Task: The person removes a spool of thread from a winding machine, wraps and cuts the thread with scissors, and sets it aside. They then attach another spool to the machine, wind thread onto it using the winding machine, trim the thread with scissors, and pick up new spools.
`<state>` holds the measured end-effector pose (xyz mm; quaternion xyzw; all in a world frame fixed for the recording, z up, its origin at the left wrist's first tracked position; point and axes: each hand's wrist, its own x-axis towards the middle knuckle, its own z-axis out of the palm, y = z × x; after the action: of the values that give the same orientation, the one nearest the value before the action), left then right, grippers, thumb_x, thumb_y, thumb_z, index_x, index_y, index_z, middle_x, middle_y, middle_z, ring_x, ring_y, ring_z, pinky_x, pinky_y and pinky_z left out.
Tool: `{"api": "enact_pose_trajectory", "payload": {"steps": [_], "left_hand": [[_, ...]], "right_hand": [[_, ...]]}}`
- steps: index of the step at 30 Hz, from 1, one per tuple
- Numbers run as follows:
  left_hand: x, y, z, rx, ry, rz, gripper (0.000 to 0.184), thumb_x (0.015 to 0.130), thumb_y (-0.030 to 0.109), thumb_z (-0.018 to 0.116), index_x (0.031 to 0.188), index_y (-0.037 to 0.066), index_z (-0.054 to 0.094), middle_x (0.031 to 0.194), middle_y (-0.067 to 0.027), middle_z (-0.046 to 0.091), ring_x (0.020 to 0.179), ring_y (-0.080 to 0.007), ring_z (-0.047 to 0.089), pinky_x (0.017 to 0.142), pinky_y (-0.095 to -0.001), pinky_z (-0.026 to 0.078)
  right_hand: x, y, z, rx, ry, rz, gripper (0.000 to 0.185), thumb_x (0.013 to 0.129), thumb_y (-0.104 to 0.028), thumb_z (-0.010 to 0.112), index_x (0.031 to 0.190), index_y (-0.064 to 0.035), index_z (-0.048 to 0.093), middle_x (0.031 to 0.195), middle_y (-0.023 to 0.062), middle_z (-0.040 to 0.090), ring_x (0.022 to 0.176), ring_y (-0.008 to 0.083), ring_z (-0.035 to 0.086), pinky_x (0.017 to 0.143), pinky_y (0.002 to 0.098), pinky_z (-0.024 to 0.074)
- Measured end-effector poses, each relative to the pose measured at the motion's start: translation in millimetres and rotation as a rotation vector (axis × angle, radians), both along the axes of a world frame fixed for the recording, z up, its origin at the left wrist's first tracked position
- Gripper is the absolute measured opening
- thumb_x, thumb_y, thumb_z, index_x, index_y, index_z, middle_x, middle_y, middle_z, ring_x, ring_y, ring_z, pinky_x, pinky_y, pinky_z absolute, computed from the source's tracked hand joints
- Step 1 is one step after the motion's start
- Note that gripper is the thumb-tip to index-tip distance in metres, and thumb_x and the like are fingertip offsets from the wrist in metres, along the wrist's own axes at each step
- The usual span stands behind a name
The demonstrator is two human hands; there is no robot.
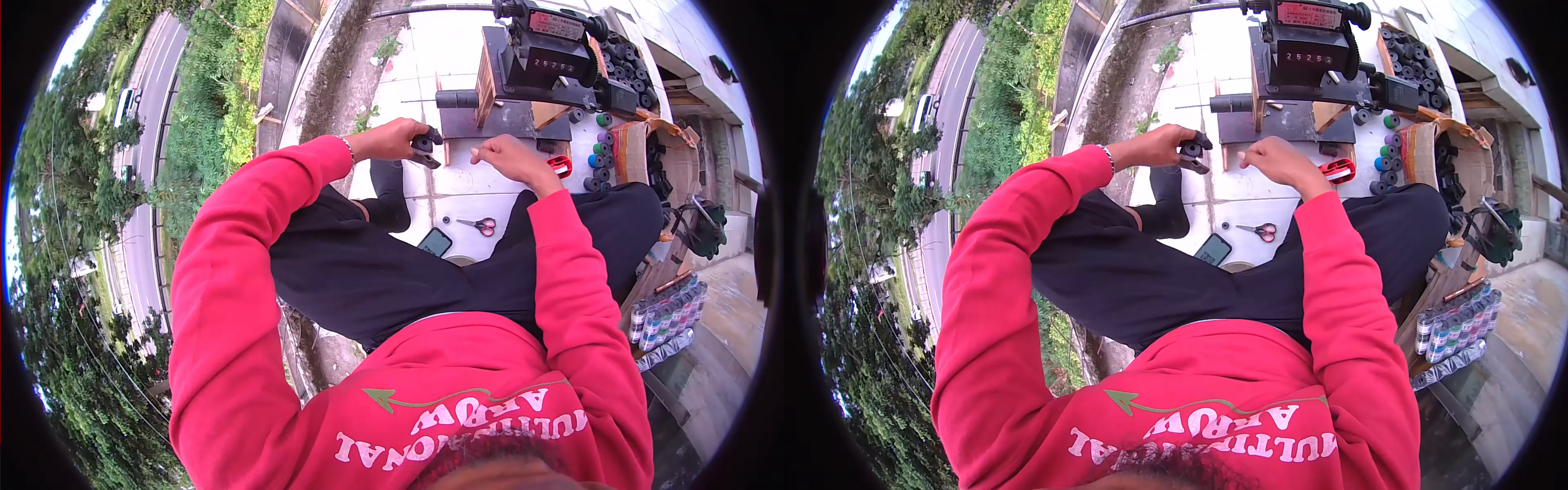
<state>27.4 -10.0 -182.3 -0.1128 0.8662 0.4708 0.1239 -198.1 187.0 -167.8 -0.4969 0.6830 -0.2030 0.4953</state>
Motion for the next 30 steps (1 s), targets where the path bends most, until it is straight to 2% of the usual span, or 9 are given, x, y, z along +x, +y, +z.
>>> {"api": "enact_pose_trajectory", "payload": {"steps": [5,7,8,17,20,22,24,27,30], "left_hand": [[-6,4,-5,0.063,-0.084,-0.034,0.035,0.086,-0.003,0.071,0.120,0.002,0.068,0.091,-0.0107,0.073,0.083,-0.0167,0.065,0.079,-0.0345,0.053],[-14,12,-2,0.059,-0.078,-0.097,0.035,0.086,-0.004,0.069,0.120,0.003,0.068,0.091,-0.0108,0.072,0.085,-0.0190,0.067,0.080,-0.0353,0.053],[-20,17,-2,0.105,-0.082,-0.120,0.036,0.086,-0.001,0.074,0.121,0.003,0.067,0.093,-0.0112,0.072,0.088,-0.0211,0.068,0.081,-0.0365,0.053],[-35,31,-37,0.101,-0.212,-0.168,0.063,0.081,0.019,0.089,0.134,0.003,0.059,0.105,-0.0107,0.072,0.096,-0.0228,0.067,0.086,-0.0367,0.053],[-41,34,-27,0.121,-0.256,-0.142,0.071,0.078,0.027,0.092,0.136,0.003,0.059,0.106,-0.0112,0.072,0.098,-0.0226,0.067,0.087,-0.0357,0.053],[-44,31,-40,0.130,-0.289,-0.139,0.074,0.076,0.031,0.094,0.135,0.002,0.061,0.106,-0.0117,0.072,0.099,-0.0221,0.066,0.088,-0.0350,0.053],[-47,29,-65,0.092,-0.273,-0.193,0.064,0.080,0.027,0.093,0.130,0.003,0.062,0.097,-0.0003,0.066,0.091,-0.0132,0.059,0.083,-0.0304,0.051],[-54,42,-39,0.225,-0.281,-0.159,0.057,0.081,0.025,0.093,0.125,0.001,0.064,0.098,0.0014,0.066,0.091,-0.0120,0.058,0.084,-0.0296,0.051],[-58,45,-42,0.328,-0.245,-0.133,0.052,0.082,0.021,0.092,0.121,0.001,0.065,0.097,0.0022,0.065,0.092,-0.0108,0.057,0.085,-0.0285,0.051]], "right_hand": [[-26,36,77,0.085,-0.028,0.016,0.032,0.096,-0.032,0.072,0.104,-0.0019,0.077,0.067,0.0046,0.059,0.063,0.0139,0.055,0.061,0.0335,0.0445],[-32,51,83,-0.161,0.186,0.091,0.027,0.090,-0.025,0.077,0.101,-0.0007,0.077,0.074,0.0119,0.070,0.068,0.0210,0.066,0.068,0.0363,0.0513],[-36,56,85,-0.071,0.315,0.129,0.023,0.085,-0.023,0.079,0.098,-0.0036,0.080,0.089,0.0163,0.076,0.083,0.0300,0.073,0.081,0.0377,0.0549],[-58,84,120,-0.047,0.241,-0.072,0.016,0.086,-0.012,0.074,0.094,0.0011,0.078,0.079,0.0142,0.074,0.072,0.0211,0.071,0.071,0.0348,0.0550],[-79,92,130,-0.051,0.261,-0.057,0.021,0.087,-0.015,0.079,0.096,0.0027,0.074,0.066,0.0026,0.049,0.062,0.0107,0.041,0.057,0.0315,0.0352],[-88,93,152,-0.032,0.316,-0.067,0.021,0.086,-0.015,0.080,0.097,0.0025,0.074,0.066,0.0019,0.049,0.062,0.0105,0.041,0.056,0.0314,0.0344],[-101,98,163,-0.018,0.399,-0.051,0.024,0.085,-0.012,0.079,0.102,0.0025,0.074,0.065,0.0037,0.053,0.060,0.0126,0.046,0.057,0.0326,0.0381],[-135,122,157,-0.180,0.600,0.066,0.022,0.082,-0.011,0.079,0.099,0.0020,0.076,0.066,0.0081,0.060,0.061,0.0169,0.054,0.060,0.0345,0.0437],[-161,130,164,-0.043,0.606,0.106,0.017,0.079,-0.011,0.079,0.091,0.0013,0.077,0.068,0.0121,0.062,0.062,0.0203,0.058,0.062,0.0356,0.0467]]}}
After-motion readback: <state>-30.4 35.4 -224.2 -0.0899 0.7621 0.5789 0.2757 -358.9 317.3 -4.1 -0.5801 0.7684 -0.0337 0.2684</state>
